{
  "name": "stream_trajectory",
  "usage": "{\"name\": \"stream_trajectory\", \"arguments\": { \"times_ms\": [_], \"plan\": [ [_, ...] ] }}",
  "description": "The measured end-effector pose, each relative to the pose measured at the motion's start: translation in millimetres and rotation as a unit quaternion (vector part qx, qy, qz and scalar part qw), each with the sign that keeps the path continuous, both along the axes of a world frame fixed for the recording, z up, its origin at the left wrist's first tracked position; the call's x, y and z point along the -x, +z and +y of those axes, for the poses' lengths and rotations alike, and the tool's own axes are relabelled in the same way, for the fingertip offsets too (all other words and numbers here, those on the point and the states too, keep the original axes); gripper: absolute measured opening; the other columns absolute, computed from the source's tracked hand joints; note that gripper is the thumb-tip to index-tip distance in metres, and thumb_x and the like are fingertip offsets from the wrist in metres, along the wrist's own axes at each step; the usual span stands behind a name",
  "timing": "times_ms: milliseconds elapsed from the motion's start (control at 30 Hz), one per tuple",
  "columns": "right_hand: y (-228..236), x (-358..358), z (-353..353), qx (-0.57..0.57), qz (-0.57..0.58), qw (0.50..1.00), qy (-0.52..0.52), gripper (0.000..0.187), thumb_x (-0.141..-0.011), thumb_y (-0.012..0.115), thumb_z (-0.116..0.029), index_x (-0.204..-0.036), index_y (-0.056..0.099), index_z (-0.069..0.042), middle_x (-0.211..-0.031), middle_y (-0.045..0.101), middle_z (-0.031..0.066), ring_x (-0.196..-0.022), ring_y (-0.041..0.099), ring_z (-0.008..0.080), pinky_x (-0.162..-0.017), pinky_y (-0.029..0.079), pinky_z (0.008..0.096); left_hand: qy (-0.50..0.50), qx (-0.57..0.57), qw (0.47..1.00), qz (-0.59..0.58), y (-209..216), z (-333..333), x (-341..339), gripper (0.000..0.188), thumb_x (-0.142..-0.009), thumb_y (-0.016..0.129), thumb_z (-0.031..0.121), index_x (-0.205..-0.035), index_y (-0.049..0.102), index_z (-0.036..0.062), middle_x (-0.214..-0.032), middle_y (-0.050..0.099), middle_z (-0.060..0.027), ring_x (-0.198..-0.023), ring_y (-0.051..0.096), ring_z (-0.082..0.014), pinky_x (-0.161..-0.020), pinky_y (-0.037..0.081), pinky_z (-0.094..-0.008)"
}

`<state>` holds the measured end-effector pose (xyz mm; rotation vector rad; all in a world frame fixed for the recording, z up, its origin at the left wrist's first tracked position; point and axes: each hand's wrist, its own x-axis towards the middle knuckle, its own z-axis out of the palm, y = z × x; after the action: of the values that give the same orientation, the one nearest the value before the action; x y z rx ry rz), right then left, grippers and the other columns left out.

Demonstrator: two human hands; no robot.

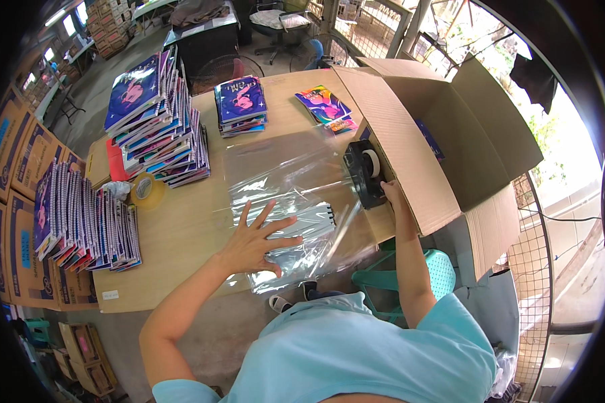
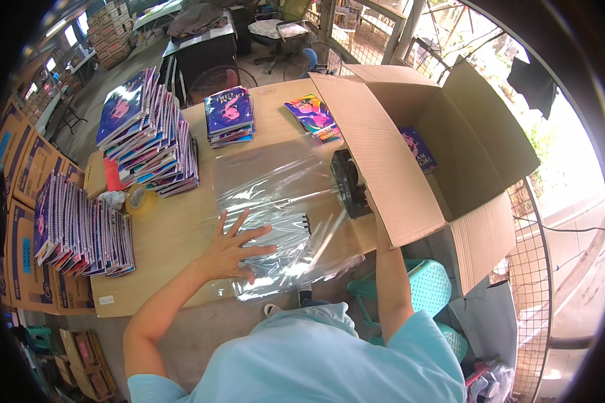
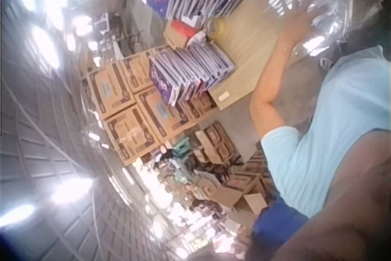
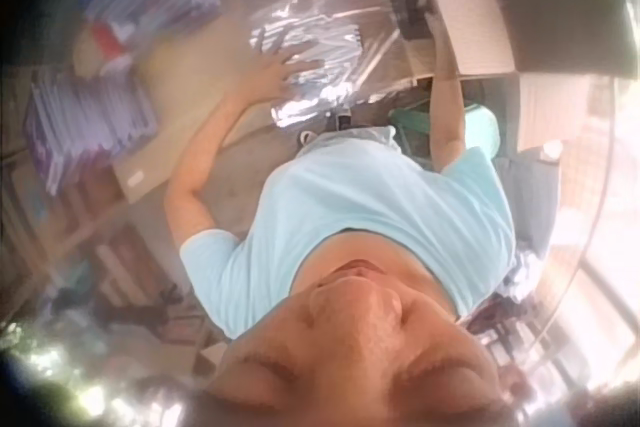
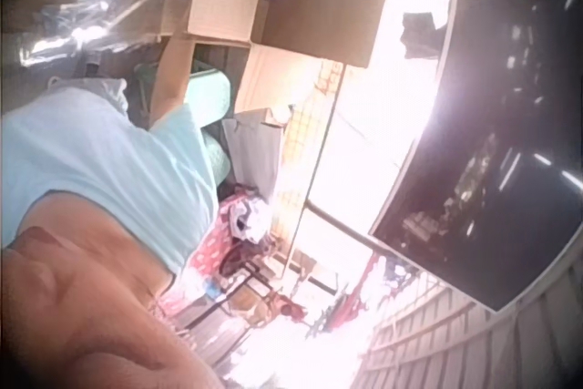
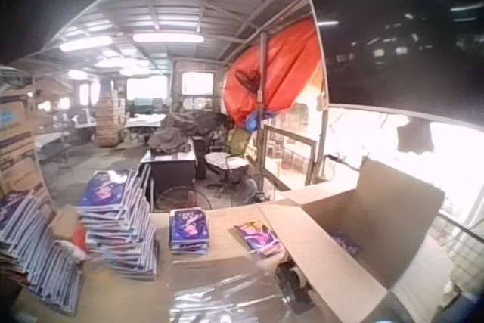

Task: The person wraps spiral notebooks in clear plastic bags using a roll of plastic wrap. They place the notebooks on the wrap, fold the plastic around them, and then place the wrapped items into a cardboard box.

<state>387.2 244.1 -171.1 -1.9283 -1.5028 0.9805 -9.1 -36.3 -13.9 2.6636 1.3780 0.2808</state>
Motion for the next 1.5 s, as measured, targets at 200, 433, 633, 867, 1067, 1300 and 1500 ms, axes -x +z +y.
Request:
{"name": "stream_trajectory", "arguments": {
  "times_ms": [200, 433, 633, 867, 1067, 1300, 1500],
  "plan": [
    [-22, -13, 7, 0.000, -0.011, 1.000, -0.005, 0.025, -0.089, 0.066, -0.025, -0.098, 0.066, -0.002, -0.088, 0.070, 0.0093, -0.081, 0.066, 0.0217, -0.071, 0.050, 0.0329, -0.003, 0.000, 1.000, 0.003, -3, 3, 0, 0.084, -0.056, 0.055, 0.078, -0.134, 0.050, 0.0461, -0.154, 0.030, 0.0088, -0.146, 0.007, -0.0381, -0.110, 0.002, -0.0713],
    [-24, -10, -81, -0.010, -0.016, 0.996, -0.092, 0.024, -0.089, 0.065, -0.024, -0.092, 0.066, -0.001, -0.080, 0.068, 0.0077, -0.072, 0.066, 0.0231, -0.063, 0.050, 0.0333, 0.008, 0.007, 1.000, -0.007, -4, -1, 0, 0.083, -0.056, 0.057, 0.077, -0.133, 0.051, 0.0462, -0.154, 0.031, 0.0089, -0.146, 0.006, -0.0376, -0.110, 0.000, -0.0703],
    [-51, 21, -117, 0.087, 0.744, 0.610, -0.260, 0.019, -0.095, 0.058, -0.016, -0.110, 0.060, -0.007, -0.074, 0.060, 0.0079, -0.059, 0.057, 0.0163, -0.056, 0.048, 0.0280, 0.008, 0.032, 0.999, 0.016, 8, 0, -2, 0.082, -0.057, 0.062, 0.073, -0.134, 0.049, 0.0459, -0.155, 0.026, 0.0086, -0.147, 0.007, -0.0355, -0.112, 0.006, -0.0693],
    [176, 139, -169, 0.017, 0.406, 0.843, 0.352, 0.099, -0.083, 0.066, -0.006, -0.155, -0.002, -0.019, -0.065, 0.056, 0.0023, -0.055, 0.050, 0.0094, -0.051, 0.044, 0.0228, 0.014, 0.051, 0.998, -0.022, 11, -1, 2, 0.081, -0.057, 0.064, 0.072, -0.133, 0.050, 0.0465, -0.158, 0.021, -0.0014, -0.145, 0.009, -0.0427, -0.111, 0.006, -0.0697],
    [175, 205, -171, -0.155, -0.090, 0.859, 0.479, 0.113, -0.077, 0.076, -0.017, -0.153, -0.007, -0.012, -0.075, 0.066, 0.0193, -0.069, 0.067, 0.0321, -0.063, 0.052, 0.0424, 0.001, 0.040, 0.999, 0.009, 19, 6, -2, 0.081, -0.056, 0.064, 0.074, -0.132, 0.051, 0.0464, -0.158, 0.018, -0.0086, -0.144, 0.009, -0.0448, -0.111, 0.007, -0.0682],
    [211, 177, -172, -0.122, -0.164, 0.881, 0.427, 0.119, -0.063, 0.086, -0.026, -0.152, 0.008, -0.009, -0.082, 0.066, 0.0174, -0.076, 0.065, 0.0367, -0.075, 0.053, 0.0402, 0.022, -0.004, 0.999, -0.037, 17, 3, -3, 0.076, -0.069, 0.071, 0.063, -0.137, 0.049, 0.0388, -0.157, 0.019, -0.0160, -0.143, 0.014, -0.0452, -0.113, 0.012, -0.0634],
    [187, 109, -201, -0.335, -0.020, 0.827, 0.450, 0.072, -0.063, 0.086, -0.018, -0.128, 0.055, -0.014, -0.105, 0.060, 0.0092, -0.104, 0.053, 0.0286, -0.093, 0.044, 0.0375, 0.225, 0.240, 0.803, -0.498, 19, 62, -8, 0.061, -0.083, 0.073, 0.015, -0.138, 0.048, 0.0070, -0.133, 0.052, -0.0176, -0.116, 0.057, -0.0275, -0.098, 0.046, -0.0374]
  ]
}}
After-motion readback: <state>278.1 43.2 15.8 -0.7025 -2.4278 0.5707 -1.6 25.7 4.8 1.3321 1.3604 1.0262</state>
